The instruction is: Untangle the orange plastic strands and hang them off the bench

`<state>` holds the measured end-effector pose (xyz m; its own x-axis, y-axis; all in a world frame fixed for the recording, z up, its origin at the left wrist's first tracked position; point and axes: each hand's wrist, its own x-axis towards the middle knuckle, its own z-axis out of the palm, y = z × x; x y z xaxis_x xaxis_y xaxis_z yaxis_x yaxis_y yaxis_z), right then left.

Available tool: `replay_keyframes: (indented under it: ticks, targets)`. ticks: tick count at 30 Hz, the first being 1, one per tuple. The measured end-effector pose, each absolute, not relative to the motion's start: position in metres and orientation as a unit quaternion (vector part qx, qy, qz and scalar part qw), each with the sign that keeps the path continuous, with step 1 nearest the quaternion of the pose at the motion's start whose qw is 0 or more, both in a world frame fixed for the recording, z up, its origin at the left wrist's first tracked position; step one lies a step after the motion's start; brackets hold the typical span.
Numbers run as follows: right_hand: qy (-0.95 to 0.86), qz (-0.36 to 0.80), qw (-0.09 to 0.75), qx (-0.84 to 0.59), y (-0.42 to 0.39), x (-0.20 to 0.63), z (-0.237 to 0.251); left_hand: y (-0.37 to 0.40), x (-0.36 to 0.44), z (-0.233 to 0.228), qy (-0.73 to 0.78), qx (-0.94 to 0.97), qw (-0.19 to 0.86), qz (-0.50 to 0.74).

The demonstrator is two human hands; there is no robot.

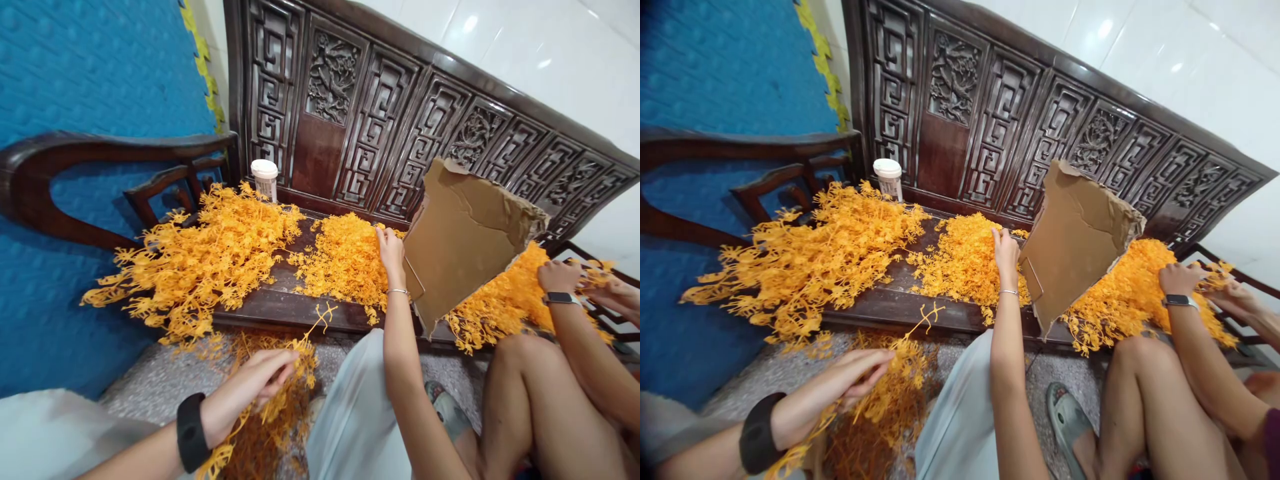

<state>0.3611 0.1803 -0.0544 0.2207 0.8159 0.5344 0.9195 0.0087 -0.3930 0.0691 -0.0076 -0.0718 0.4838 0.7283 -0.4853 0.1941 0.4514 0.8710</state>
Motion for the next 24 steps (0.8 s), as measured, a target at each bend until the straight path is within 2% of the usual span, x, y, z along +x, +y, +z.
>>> replay_keyframes:
  ticks: [9,17,21,24]
  targets:
    - [-0.599,-0.094,0.312,-0.732,0.1808,0.3627,-0.0548,-0.0061,0.0682,-0.0748,0.466,0.483,0.714,0.198]
    - [-0.647,-0.052,0.436,-0.624,0.1857,0.3649,-0.0583,-0.0051,0.0685,-0.0709,0.474,0.474,0.718,0.189]
    - [-0.655,0.006,0.439,-0.615,0.1863,0.362,-0.0551,-0.0058,0.0685,-0.0689,0.479,0.465,0.72,0.19]
    - [-0.657,0.002,0.44,-0.613,0.1843,0.3603,-0.0523,-0.0058,0.0683,-0.0693,0.48,0.453,0.727,0.188]
